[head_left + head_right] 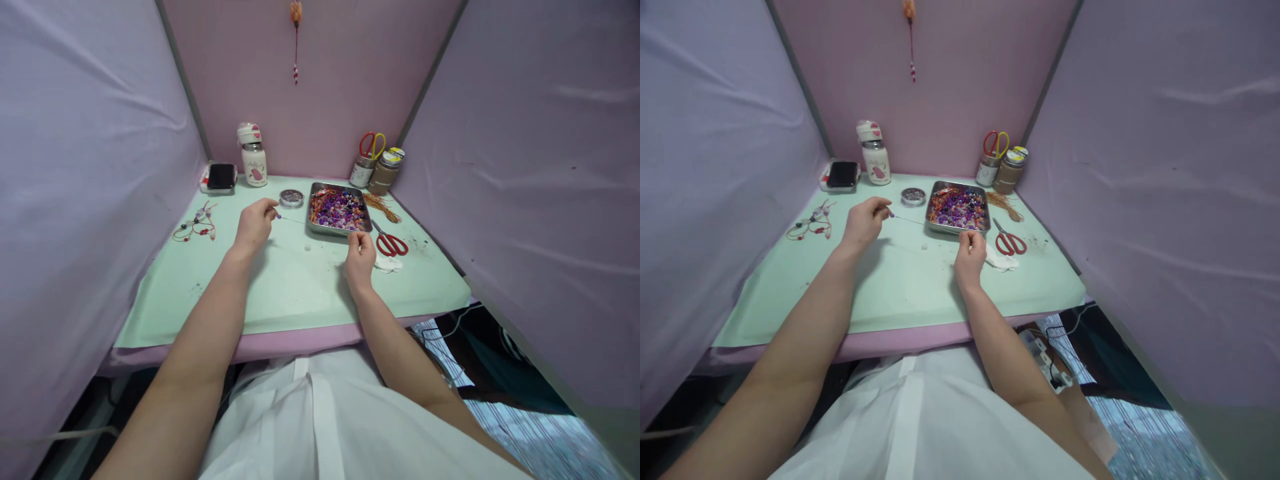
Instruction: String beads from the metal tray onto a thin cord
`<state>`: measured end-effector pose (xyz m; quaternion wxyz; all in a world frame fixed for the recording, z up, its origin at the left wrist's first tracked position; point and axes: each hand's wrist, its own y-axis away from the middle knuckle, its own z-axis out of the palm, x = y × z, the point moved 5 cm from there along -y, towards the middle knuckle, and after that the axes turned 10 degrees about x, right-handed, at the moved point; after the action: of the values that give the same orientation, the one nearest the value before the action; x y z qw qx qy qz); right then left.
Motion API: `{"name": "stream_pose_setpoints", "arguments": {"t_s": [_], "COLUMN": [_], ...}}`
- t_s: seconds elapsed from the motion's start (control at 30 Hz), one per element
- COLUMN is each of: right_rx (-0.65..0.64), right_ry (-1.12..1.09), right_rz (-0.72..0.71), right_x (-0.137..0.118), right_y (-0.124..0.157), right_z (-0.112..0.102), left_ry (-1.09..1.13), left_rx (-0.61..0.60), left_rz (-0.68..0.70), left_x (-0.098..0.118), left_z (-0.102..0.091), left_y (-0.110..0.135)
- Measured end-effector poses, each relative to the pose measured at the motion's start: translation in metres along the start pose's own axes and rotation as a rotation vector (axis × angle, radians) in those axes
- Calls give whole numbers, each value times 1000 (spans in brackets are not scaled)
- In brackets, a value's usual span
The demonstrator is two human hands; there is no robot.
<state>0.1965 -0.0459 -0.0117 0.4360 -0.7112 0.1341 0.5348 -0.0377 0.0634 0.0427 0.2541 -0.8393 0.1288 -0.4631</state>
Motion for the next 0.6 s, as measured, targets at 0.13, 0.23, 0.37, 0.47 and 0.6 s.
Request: {"name": "stream_pose_setpoints", "arguments": {"t_s": [0.13, 0.23, 0.37, 0.47, 0.6], "right_rx": [101, 18, -57, -87, -126], "right_ry": [-29, -21, 25, 42, 41], "right_rz": [-19, -7, 10, 13, 12], "right_x": [-6, -5, -2, -2, -3], "right_y": [2, 3, 5, 6, 9], "right_z": [-2, 3, 8, 10, 13], "left_ry": [-63, -104, -110, -100, -4], "left_rx": [-52, -131, -263, -292, -231], "left_rz": [15, 16, -4, -6, -10], "left_x": [-8, -21, -43, -47, -23], "left_z": [4, 10, 21, 23, 22], "left_y": [0, 2, 6, 7, 10]}}
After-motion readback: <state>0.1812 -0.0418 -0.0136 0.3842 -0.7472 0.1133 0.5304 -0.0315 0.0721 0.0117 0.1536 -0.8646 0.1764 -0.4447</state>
